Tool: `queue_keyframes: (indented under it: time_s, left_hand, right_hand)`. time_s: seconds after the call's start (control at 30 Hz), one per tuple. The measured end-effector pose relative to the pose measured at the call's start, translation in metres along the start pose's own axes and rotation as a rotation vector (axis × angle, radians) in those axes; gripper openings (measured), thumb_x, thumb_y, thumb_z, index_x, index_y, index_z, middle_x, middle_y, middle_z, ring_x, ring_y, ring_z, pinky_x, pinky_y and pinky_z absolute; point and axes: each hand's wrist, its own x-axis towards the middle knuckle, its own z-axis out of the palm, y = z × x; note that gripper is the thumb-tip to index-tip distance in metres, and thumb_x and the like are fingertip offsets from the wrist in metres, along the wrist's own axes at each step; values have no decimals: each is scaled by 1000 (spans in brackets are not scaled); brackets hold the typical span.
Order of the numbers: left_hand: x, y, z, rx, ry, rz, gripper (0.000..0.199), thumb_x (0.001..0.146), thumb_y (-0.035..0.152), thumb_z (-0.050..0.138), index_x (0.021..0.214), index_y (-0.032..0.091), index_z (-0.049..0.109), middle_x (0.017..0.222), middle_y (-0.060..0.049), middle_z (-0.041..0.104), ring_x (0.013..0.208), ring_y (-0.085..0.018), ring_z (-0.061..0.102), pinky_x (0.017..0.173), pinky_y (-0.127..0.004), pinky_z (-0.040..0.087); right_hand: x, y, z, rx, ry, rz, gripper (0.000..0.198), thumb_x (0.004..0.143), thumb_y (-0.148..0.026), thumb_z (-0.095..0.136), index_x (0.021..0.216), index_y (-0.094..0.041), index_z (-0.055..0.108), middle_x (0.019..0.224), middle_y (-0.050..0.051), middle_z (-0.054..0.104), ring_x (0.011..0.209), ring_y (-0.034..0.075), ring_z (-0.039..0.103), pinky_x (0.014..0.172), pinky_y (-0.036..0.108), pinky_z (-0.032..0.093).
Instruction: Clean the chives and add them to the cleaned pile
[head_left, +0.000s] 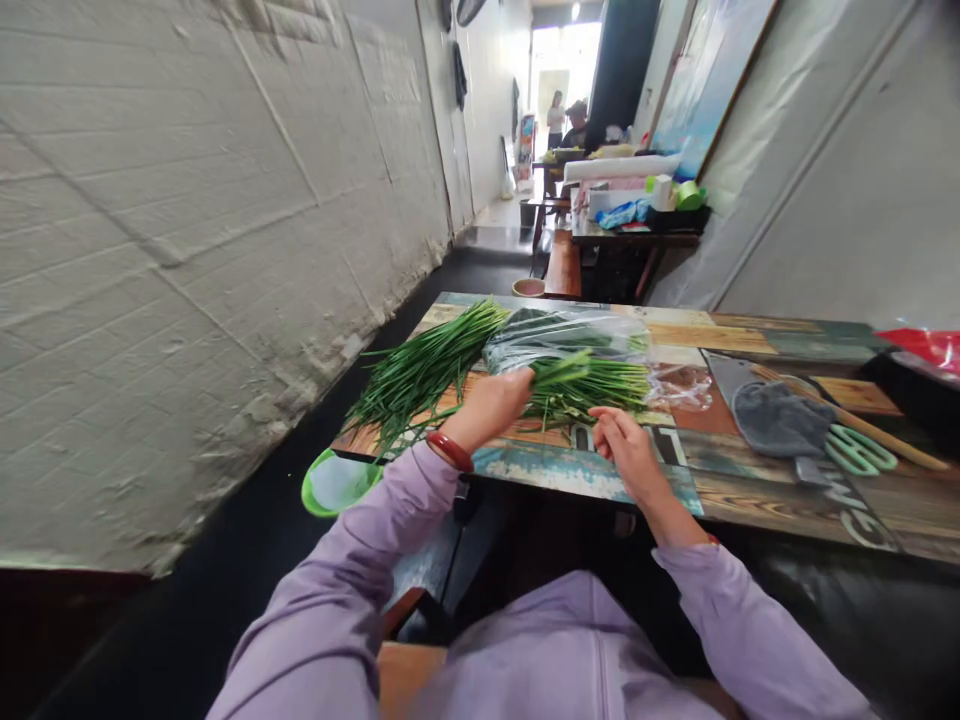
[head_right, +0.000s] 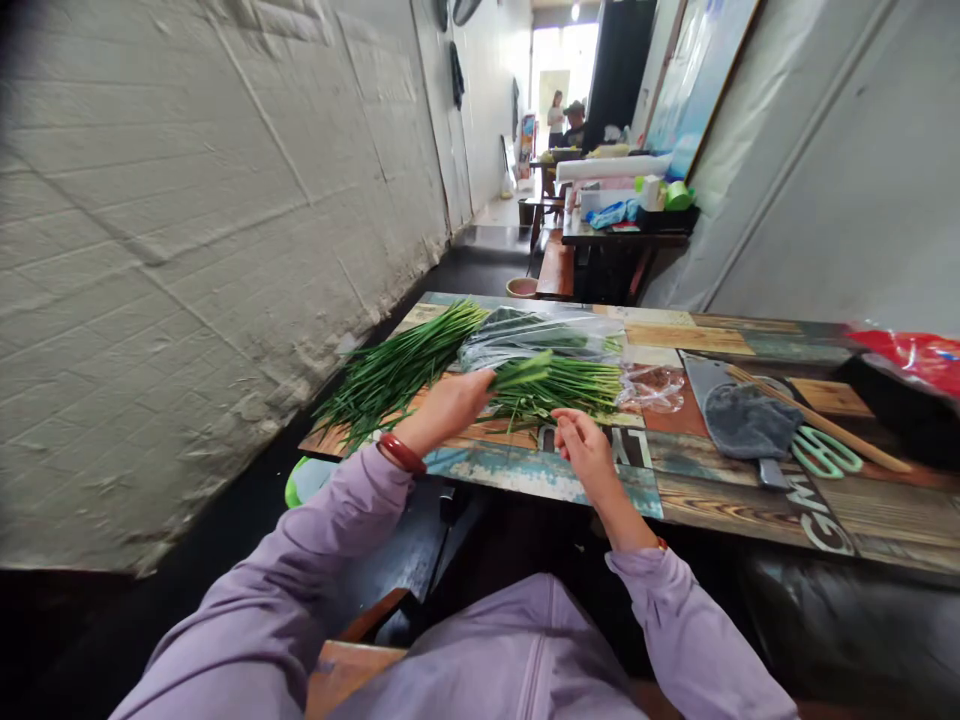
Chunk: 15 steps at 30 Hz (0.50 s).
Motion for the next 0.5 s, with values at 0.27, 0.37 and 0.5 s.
queue_keyframes:
  time_s: [0.27,0.37,0.5]
  left_hand:
    - [67,-114,-30,138,205,-359,37,99,30,36,128,14,54,122,-18,64,111,-29,64,91,-37,49]
    - [93,-140,-14,168,218,-416,41,98,33,37,129,13,55,126,-22,59,117,-32,60,95,-41,47]
    - [111,-155,29,123,42,-460,72,94,52,43,148,5,36,146,-29,46,135,-37,46,107,-47,38]
  right_hand:
    - [-2,25,-13,-332,-12,0,33,86,-53,57,94,-24,70,67,1,62,60,20,58,58,33,46]
    - [-2,26,-11,-390,-7,-19,32,86,-51,55,94,-24,71,69,3,64,62,22,61,59,34,48]
    - [-3,24,-10,-425,4,11,32,86,-50,55,94,-24,72,74,5,68,68,24,65,60,35,51]
